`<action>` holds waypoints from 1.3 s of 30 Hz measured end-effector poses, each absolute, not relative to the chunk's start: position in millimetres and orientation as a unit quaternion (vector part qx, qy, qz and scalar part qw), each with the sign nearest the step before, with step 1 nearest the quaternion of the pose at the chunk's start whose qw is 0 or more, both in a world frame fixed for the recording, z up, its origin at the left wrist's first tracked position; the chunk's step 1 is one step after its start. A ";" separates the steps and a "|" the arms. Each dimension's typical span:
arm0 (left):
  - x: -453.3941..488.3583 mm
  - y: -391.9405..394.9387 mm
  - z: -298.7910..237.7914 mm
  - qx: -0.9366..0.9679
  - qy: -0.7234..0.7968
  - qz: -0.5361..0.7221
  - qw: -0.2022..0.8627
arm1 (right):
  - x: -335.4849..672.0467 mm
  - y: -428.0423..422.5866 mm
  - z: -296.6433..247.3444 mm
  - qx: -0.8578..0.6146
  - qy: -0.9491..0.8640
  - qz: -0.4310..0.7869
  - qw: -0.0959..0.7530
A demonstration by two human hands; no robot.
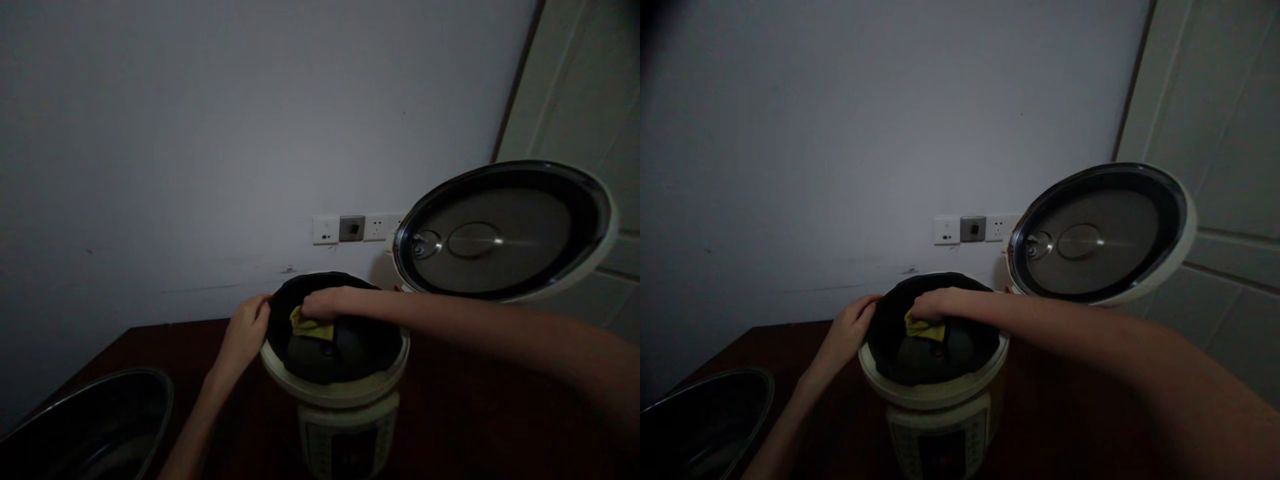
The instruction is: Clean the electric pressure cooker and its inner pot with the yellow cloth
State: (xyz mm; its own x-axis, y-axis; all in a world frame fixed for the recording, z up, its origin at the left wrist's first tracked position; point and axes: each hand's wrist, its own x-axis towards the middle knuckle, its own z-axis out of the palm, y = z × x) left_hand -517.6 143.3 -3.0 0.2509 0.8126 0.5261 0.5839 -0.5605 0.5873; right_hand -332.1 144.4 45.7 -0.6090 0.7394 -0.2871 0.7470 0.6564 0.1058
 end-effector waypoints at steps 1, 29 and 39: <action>-517.6 143.3 -3.1 0.778 0.450 0.417 0.138 | -328.3 146.8 50.0 0.415 0.897 0.007 0.154; -517.9 146.0 -4.1 0.783 0.445 0.415 0.132 | -317.1 127.5 26.9 0.484 0.811 -0.021 0.329; -518.0 143.8 -3.2 0.786 0.443 0.411 0.132 | -304.2 92.0 36.6 0.487 0.729 -0.263 0.402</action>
